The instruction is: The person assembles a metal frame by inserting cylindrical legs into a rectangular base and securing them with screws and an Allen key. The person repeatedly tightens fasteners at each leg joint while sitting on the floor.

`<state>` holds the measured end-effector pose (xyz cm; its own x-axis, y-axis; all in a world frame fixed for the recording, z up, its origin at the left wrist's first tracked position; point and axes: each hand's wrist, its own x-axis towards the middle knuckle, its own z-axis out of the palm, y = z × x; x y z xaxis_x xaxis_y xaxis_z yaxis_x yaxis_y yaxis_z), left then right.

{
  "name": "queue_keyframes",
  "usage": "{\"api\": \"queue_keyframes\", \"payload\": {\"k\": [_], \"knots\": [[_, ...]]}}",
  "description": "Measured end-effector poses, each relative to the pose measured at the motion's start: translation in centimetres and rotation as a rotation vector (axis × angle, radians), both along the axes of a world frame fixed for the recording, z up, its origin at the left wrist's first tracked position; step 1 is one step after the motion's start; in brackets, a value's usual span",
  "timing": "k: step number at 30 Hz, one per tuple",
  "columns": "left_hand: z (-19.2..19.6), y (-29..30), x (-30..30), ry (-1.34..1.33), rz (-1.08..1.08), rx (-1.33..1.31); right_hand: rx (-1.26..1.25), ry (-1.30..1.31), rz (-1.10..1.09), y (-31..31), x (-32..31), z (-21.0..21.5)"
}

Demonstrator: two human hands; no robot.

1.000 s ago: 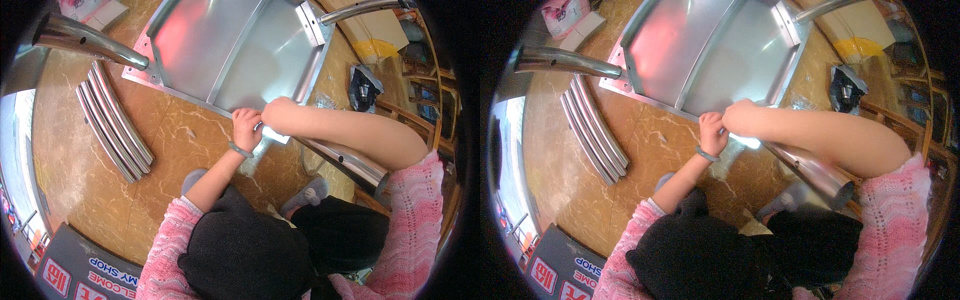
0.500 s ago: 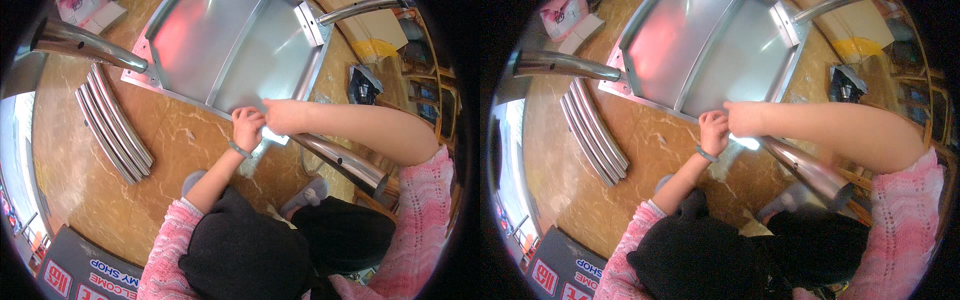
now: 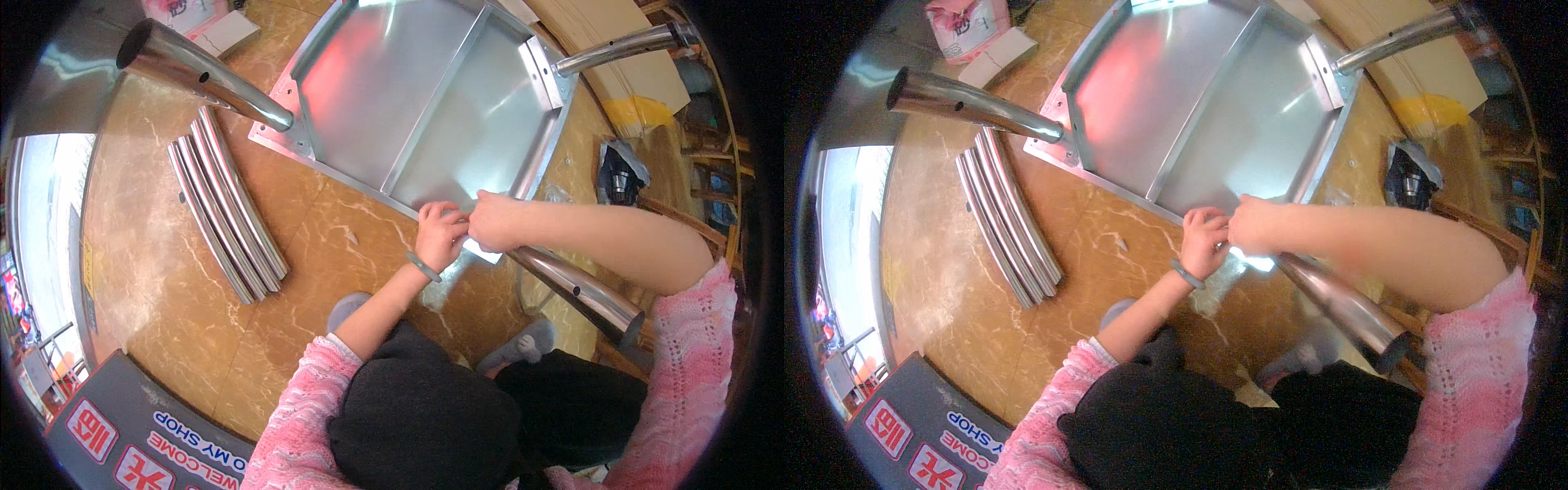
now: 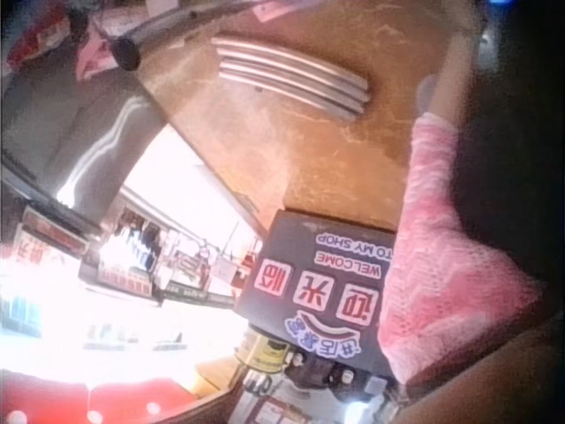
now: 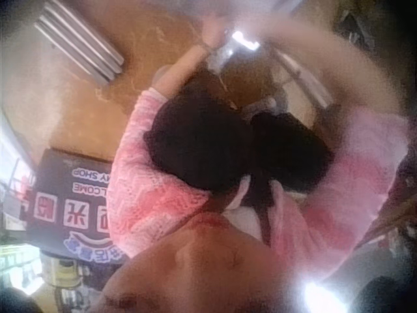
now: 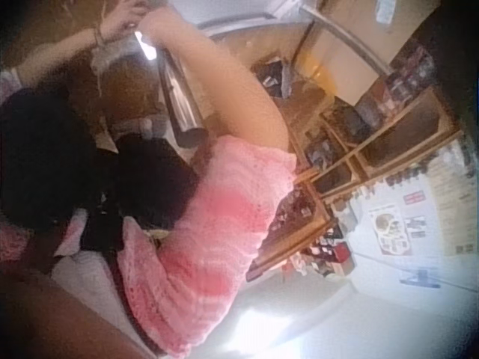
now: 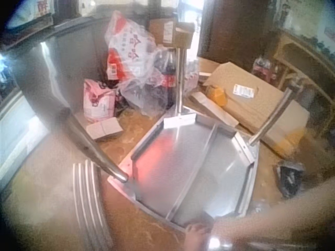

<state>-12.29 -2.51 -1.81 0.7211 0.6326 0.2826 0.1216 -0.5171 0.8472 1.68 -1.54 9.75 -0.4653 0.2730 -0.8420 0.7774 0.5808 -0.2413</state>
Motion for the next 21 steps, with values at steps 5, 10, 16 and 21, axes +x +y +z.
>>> {"api": "queue_keyframes", "payload": {"k": [5,10,16,21], "knots": [[0.1,-0.6,0.1,-0.107,0.107,-0.005,-0.129,-0.106,-0.628,0.0,-0.4,-0.2],[-0.3,-0.5,0.1,-0.022,0.085,0.09,0.188,-0.02,0.19,-0.3,-0.7,0.5],[-0.7,-0.4,-0.1,-0.048,0.075,0.146,0.093,-0.104,0.203,-0.2,-1.3,0.0],[-1.0,-0.5,-0.1,-0.055,0.078,0.098,0.029,-0.157,-0.388,0.3,-1.6,-0.1]]}}
